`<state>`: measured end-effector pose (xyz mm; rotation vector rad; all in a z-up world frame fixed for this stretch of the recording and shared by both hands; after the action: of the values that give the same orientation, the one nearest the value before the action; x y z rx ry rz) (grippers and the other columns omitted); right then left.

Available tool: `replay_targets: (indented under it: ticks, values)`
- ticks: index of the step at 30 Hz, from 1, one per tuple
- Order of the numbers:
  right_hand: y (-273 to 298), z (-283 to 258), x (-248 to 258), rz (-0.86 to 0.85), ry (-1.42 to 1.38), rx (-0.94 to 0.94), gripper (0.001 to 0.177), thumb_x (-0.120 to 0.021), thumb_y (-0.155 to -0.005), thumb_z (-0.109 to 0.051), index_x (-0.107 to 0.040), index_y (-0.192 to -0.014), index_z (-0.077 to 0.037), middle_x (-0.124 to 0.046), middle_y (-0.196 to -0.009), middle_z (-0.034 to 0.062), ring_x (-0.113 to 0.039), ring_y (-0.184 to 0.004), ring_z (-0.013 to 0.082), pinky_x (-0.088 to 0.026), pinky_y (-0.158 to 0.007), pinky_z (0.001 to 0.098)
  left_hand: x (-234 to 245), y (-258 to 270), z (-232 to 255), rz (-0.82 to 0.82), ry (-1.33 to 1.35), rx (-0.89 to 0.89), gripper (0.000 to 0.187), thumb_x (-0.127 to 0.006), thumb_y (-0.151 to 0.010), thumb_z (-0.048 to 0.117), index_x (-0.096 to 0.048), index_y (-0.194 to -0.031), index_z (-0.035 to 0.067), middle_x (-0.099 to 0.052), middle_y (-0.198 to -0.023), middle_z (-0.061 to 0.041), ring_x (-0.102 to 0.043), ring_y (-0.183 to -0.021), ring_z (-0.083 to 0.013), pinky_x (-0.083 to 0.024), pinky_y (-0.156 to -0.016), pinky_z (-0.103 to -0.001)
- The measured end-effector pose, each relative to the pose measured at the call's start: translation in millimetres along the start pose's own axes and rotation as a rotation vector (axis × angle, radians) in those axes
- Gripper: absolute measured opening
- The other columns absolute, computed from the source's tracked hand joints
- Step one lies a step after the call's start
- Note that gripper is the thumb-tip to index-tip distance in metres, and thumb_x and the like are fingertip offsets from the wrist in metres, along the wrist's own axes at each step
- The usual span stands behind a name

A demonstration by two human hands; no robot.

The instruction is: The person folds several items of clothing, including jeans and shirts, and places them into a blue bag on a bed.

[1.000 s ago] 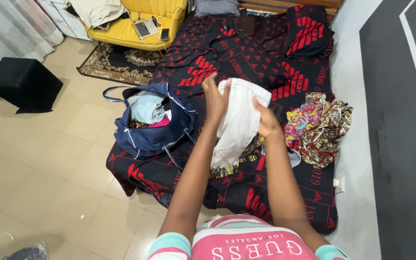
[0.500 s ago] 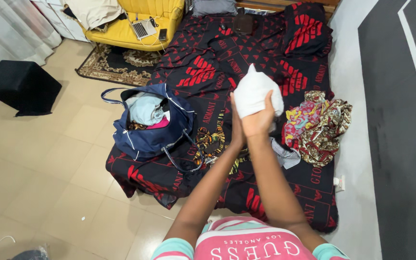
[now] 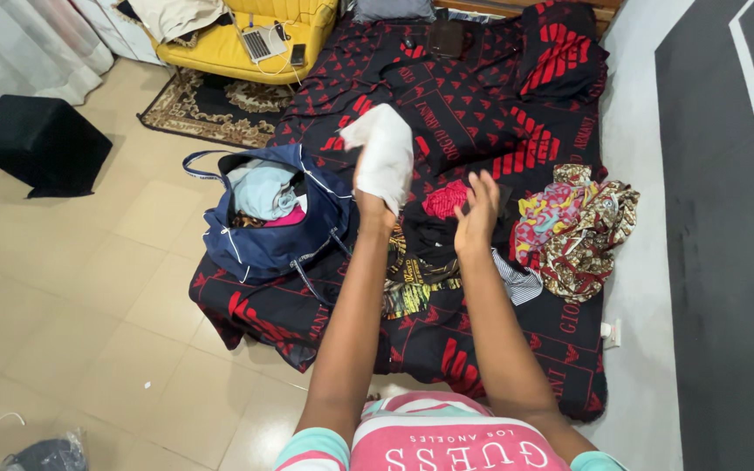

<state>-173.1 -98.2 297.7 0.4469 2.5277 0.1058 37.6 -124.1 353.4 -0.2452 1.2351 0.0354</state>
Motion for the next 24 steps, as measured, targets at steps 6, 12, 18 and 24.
replay_targets:
  ticks: [6,12,18,24]
  values:
    - [43.7,-37.2,-86.7,-0.677,0.291,0.403,0.089,-0.076,-0.094,-0.029,-0.025,-0.165,-0.014,-0.037,-0.163,0.0101,-0.043,-0.141,0.0233,-0.039,-0.114,0.0348,0.4,20.8,-43.1,-0.124,-0.18,0.294,0.034,-0.057,-0.104,0.017,-0.064,-0.131,-0.003,-0.072,-0.119,-0.015,-0.072,-0.102,-0.0241,-0.06,-0.088,-0.036]
    - [35.5,12.7,-66.7,-0.836,0.251,-0.093,0.073,-0.081,-0.088,-0.026,-0.048,-0.146,0.003,-0.063,-0.135,0.0134,-0.061,-0.126,0.0221,-0.05,-0.107,0.0357,20.2,17.7,-31.0,-0.056,-0.324,0.35,0.027,-0.062,-0.099,0.011,-0.067,-0.119,-0.005,-0.074,-0.106,-0.016,-0.074,-0.087,-0.0241,-0.063,-0.077,-0.038]
    - [24.1,55.7,-56.2,-0.863,0.152,-0.388,0.061,-0.08,-0.088,-0.022,-0.055,-0.138,0.002,-0.069,-0.124,0.0092,-0.068,-0.113,0.0187,-0.053,-0.101,0.0352,52.7,17.8,-12.9,0.028,-0.46,0.314,0.034,-0.062,-0.097,0.012,-0.065,-0.126,-0.004,-0.075,-0.109,-0.014,-0.075,-0.092,-0.0226,-0.062,-0.083,-0.036]
    - [-22.2,110.6,-38.2,-0.711,-0.031,-0.581,0.052,-0.069,-0.096,-0.018,-0.055,-0.139,0.007,-0.066,-0.133,0.0193,-0.065,-0.12,0.0309,-0.052,-0.107,0.0449,154.1,36.0,24.6,0.225,-0.673,0.241,0.049,-0.067,-0.095,0.014,-0.055,-0.14,0.001,-0.072,-0.119,-0.009,-0.07,-0.105,-0.0185,-0.059,-0.089,-0.035]
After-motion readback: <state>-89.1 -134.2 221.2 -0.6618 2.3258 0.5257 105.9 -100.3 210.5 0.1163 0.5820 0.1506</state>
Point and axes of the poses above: each hand's wrist, its own y-axis away from the middle knuckle, its own x-axis out of the back of the hand, z = x × y, the point moved 10 cm from there along -y, towards the middle knuckle
